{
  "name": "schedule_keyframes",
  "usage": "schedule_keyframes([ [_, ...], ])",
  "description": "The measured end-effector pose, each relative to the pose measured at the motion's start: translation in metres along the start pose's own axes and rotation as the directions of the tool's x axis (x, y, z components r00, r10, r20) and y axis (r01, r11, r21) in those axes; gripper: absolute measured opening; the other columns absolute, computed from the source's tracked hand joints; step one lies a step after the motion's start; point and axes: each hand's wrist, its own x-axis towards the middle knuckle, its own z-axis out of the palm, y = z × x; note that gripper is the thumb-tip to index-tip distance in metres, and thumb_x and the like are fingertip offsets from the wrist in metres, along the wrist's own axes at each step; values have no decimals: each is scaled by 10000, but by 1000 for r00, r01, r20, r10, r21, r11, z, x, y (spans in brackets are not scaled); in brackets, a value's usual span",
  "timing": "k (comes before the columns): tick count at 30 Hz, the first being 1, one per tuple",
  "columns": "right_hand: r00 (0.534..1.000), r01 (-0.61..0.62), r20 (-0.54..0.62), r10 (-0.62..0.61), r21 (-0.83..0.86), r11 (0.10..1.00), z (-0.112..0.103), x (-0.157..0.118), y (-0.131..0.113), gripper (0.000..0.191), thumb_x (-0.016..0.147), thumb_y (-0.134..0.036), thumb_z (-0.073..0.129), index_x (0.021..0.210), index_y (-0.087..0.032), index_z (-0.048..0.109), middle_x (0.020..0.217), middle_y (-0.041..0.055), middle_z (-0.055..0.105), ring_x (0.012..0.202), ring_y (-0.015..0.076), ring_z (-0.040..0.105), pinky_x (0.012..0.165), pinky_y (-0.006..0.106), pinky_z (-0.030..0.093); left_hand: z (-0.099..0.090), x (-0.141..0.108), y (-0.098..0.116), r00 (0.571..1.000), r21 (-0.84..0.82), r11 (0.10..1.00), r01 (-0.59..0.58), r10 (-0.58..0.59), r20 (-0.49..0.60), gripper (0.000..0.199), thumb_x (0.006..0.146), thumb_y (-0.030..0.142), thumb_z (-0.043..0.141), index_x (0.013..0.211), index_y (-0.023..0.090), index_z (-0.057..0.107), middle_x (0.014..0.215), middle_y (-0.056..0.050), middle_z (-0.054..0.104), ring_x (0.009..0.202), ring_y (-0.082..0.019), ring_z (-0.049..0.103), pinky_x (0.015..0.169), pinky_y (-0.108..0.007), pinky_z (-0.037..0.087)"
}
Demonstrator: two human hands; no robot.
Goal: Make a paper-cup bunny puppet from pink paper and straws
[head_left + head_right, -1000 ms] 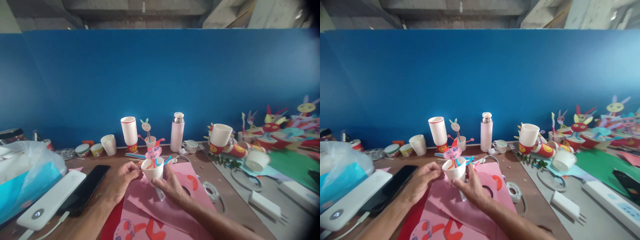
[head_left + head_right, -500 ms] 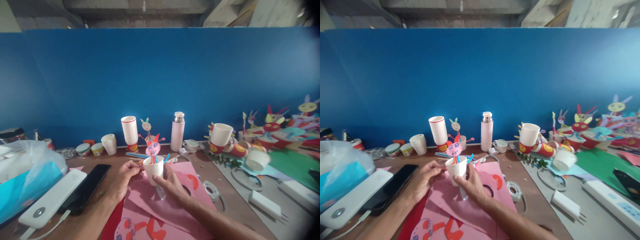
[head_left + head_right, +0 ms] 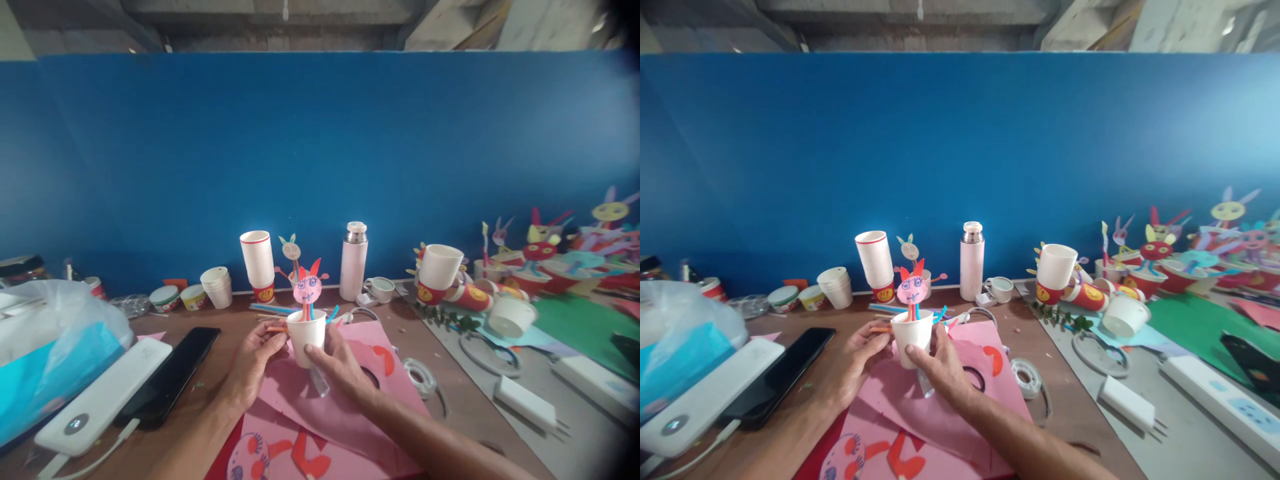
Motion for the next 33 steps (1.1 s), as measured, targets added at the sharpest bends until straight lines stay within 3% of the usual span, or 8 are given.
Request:
schedule_keyframes([
  [7, 1000, -9, 16, 7, 118, 993, 3, -1, -2, 434, 729, -422, 606, 1053, -181, 445, 979, 82, 565, 908, 225, 544, 760, 349, 447, 0, 1, -6, 1000, 32, 999, -23, 23, 1, 236, 635, 259, 695, 841, 166, 626, 706, 3, 616, 600, -121, 567, 574, -247, 466],
  [11, 1000, -5, 8, 3, 173, 985, 6, -1, -2, 445, 723, -405, 625, 1070, -196, 442, 994, 75, 573, 919, 228, 551, 756, 360, 461, 4, -2, -6, 1000, 37, 999, -19, 19, -5, 220, 650, 283, 686, 836, 178, 632, 854, -16, 648, 675, -140, 600, 591, -239, 461],
  [18, 999, 37, 1, -38, 239, 970, 12, -3, -11, 477, 712, -366, 655, 1092, -197, 423, 1090, 83, 559, 986, 227, 550, 821, 348, 458, 17, -12, -4, 966, -92, 987, 130, -105, 238, 288, 743, 259, 609, 1019, 175, 613, 926, -69, 671, 842, -195, 620, 754, -287, 459],
  [24, 1000, 1, 17, -5, 213, 977, 13, -5, -15, 473, 697, -383, 662, 1051, -167, 433, 1087, 93, 558, 940, 228, 570, 749, 337, 481, 18, -12, -5, 970, -204, 959, 194, -157, 185, 333, 758, 247, 594, 1073, 140, 589, 896, -95, 680, 848, -218, 625, 745, -303, 473],
  [33, 1000, -12, 25, 6, 220, 975, -1, 3, -18, 374, 767, -368, 589, 1062, -181, 456, 1074, 89, 563, 1006, 209, 539, 846, 361, 427, 6, -3, -8, 982, -258, 955, 146, -109, 154, 349, 764, 283, 586, 1079, 133, 573, 841, -90, 665, 698, -180, 620, 615, -271, 476],
])
